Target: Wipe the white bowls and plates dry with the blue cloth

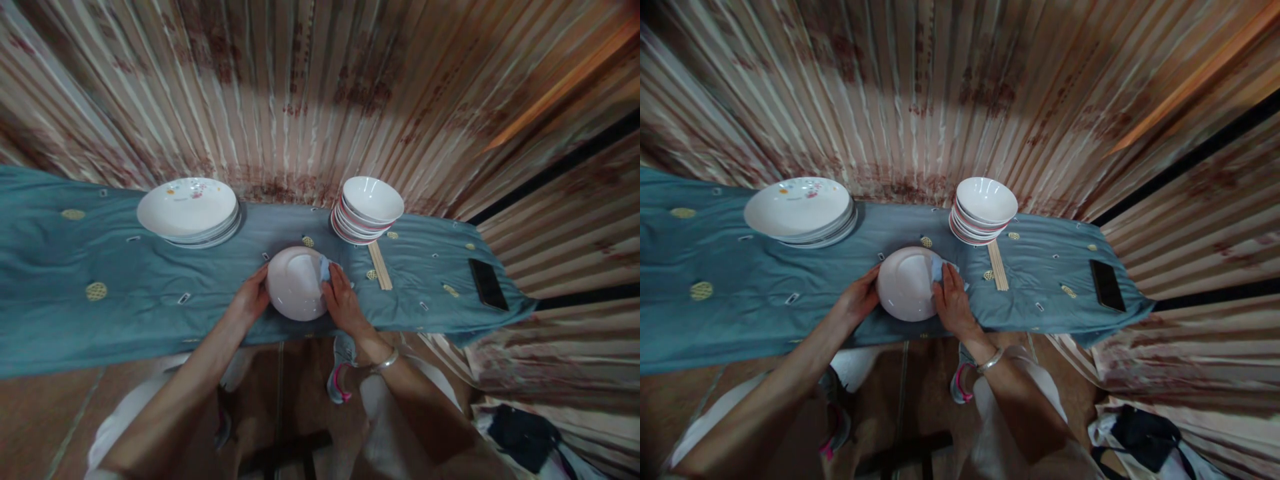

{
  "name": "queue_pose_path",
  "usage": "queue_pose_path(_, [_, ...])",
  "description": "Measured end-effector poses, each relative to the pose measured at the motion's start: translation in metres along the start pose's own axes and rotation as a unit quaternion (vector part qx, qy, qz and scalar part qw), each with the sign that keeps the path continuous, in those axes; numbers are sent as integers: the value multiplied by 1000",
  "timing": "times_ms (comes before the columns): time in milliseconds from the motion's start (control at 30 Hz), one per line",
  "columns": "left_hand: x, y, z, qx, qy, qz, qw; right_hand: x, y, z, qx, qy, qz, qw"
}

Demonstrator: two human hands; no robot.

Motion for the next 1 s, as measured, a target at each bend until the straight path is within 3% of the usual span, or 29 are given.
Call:
queue_pose_path(600, [7,-6,-1,-13,-5,8,1000,-17,42,-19,29,41,1,999])
queue_pose_path(1000, [3,-4,0,10,-15,10,1000,-26,60,-43,100,113,-23,988])
Point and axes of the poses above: each hand's wrist, its own y-axis away from the middle knuckle, its own x-axis out of the back of the hand, z = x × y, the point moved 7 cm from there along -y, towards the middle knuckle, and after that the axes turned 7 degrees about -z, right-handed, at the moved point
